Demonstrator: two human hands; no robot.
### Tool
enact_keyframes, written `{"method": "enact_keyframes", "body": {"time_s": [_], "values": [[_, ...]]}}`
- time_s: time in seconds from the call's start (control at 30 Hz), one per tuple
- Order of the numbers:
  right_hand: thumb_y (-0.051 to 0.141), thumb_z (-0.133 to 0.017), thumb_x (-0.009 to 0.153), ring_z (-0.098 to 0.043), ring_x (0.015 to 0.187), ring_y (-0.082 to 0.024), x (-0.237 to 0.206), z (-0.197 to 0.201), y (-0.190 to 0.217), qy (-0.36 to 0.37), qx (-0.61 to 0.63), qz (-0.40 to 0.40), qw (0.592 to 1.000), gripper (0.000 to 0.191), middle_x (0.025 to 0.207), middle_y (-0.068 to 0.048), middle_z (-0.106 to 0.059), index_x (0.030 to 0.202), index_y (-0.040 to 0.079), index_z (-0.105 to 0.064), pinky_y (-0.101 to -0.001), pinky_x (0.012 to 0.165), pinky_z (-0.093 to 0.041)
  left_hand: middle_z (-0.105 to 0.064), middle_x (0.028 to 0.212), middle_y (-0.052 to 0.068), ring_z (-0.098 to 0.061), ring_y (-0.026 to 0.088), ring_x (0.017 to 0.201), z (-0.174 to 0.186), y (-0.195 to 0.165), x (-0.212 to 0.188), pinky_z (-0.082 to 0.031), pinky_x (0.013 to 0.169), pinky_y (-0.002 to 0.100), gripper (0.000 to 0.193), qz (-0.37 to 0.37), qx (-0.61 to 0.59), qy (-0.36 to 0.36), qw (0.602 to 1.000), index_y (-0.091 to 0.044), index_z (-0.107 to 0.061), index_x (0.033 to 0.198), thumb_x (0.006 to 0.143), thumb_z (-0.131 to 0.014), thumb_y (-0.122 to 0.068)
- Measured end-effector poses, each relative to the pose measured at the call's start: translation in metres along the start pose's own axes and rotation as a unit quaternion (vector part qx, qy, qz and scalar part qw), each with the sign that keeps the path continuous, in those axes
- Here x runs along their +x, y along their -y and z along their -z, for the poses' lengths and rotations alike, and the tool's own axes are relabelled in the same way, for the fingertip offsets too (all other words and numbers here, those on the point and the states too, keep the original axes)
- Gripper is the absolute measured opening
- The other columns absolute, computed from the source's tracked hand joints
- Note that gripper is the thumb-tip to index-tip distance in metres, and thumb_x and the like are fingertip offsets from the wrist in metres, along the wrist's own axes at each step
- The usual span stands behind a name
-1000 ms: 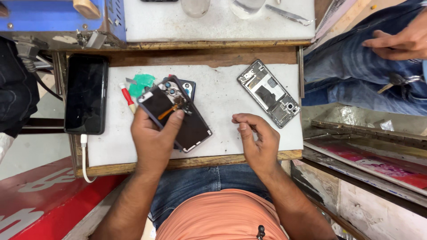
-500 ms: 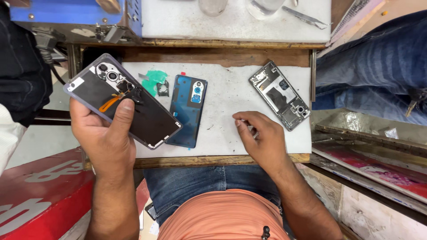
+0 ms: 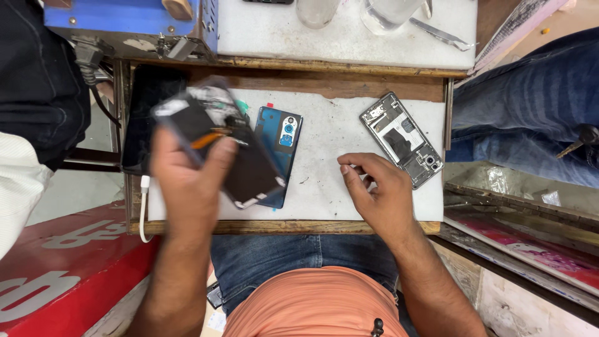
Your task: The person cleans the camera module area of a disassembled smartphone with a spray bottle and then reattaches the camera module and its flex cable. They handle the phone chassis, camera module, and flex cable, and place the back cover aside.
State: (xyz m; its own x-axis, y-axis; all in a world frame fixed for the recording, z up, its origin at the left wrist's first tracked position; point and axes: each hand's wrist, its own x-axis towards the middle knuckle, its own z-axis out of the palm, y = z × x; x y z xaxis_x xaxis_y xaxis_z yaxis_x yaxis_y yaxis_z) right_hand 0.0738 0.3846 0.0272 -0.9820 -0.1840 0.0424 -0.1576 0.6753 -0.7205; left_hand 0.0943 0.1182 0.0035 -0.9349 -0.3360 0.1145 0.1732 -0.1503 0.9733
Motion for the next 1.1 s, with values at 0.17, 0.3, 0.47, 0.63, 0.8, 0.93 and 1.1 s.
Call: {"method": "enact_keyframes", "body": {"time_s": [0.17,0.3,0.47,0.63,0.8,0.93,1.1], "values": [[0.005,-0.072,0.099,-0.074,0.092,-0.015,-0.006,0.008,0.012,-0.071,0.049,0.083,0.993,0.013,0.110,-0.010,-0.077,0.112,0.005,-0.073,-0.0243,0.075,-0.057,-0.074,0.108,0.006,-0.070,0.011,0.095,-0.055,0.013,-0.015,-0.061,0.084,0.028,0.031,0.116,0.001,0.128,0.985,-0.003,-0.064,0.124,0.095,-0.074,-0.008],[0.000,-0.076,0.096,-0.074,0.100,-0.020,-0.011,0.014,0.011,-0.146,0.048,0.117,0.981,0.014,0.116,-0.014,-0.075,0.109,0.003,-0.071,-0.0272,0.084,-0.058,-0.077,0.102,0.007,-0.072,0.011,0.091,-0.085,0.013,-0.023,-0.059,0.079,0.026,0.024,0.035,0.086,0.169,0.981,-0.002,-0.069,0.117,0.096,-0.077,-0.010],[-0.002,-0.080,0.096,-0.075,0.107,-0.022,-0.012,0.019,0.005,-0.199,0.037,0.146,0.968,0.016,0.116,-0.015,-0.074,0.108,0.002,-0.070,-0.0303,0.093,-0.060,-0.077,0.104,0.008,-0.072,0.011,0.092,-0.104,0.007,-0.030,-0.059,0.079,0.026,0.025,0.008,0.067,0.165,0.984,-0.001,-0.069,0.118,0.097,-0.076,-0.011],[-0.002,-0.080,0.096,-0.075,0.107,-0.022,-0.016,0.017,0.000,-0.209,0.030,0.148,0.966,0.016,0.114,-0.014,-0.075,0.108,0.002,-0.071,-0.0294,0.091,-0.060,-0.078,0.102,0.008,-0.074,0.012,0.090,-0.109,0.003,-0.039,-0.060,0.077,0.026,0.025,-0.008,0.076,0.161,0.984,-0.001,-0.068,0.118,0.098,-0.076,-0.013],[-0.002,-0.079,0.097,-0.074,0.108,-0.022,-0.018,0.016,-0.005,-0.209,0.053,0.149,0.965,0.016,0.113,-0.014,-0.074,0.110,0.002,-0.071,-0.0288,0.092,-0.060,-0.078,0.099,0.008,-0.078,0.015,0.088,-0.114,0.001,-0.044,-0.062,0.075,0.026,0.025,-0.036,0.108,0.157,0.981,-0.002,-0.067,0.117,0.098,-0.076,-0.014],[-0.002,-0.079,0.097,-0.074,0.108,-0.022,-0.020,0.019,-0.006,-0.212,0.043,0.152,0.965,0.016,0.113,-0.014,-0.075,0.111,0.002,-0.071,-0.0273,0.089,-0.060,-0.077,0.098,0.008,-0.078,0.015,0.087,-0.116,0.001,-0.044,-0.063,0.074,0.027,0.024,-0.033,0.101,0.168,0.980,-0.002,-0.066,0.117,0.098,-0.075,-0.013],[-0.003,-0.079,0.097,-0.075,0.108,-0.021,-0.021,0.020,-0.006,-0.214,0.037,0.152,0.964,0.016,0.113,-0.014,-0.075,0.111,0.002,-0.072,-0.0271,0.088,-0.061,-0.077,0.097,0.008,-0.079,0.015,0.088,-0.117,0.002,-0.046,-0.064,0.074,0.027,0.024,-0.033,0.105,0.176,0.978,-0.002,-0.065,0.118,0.099,-0.074,-0.013]]}}
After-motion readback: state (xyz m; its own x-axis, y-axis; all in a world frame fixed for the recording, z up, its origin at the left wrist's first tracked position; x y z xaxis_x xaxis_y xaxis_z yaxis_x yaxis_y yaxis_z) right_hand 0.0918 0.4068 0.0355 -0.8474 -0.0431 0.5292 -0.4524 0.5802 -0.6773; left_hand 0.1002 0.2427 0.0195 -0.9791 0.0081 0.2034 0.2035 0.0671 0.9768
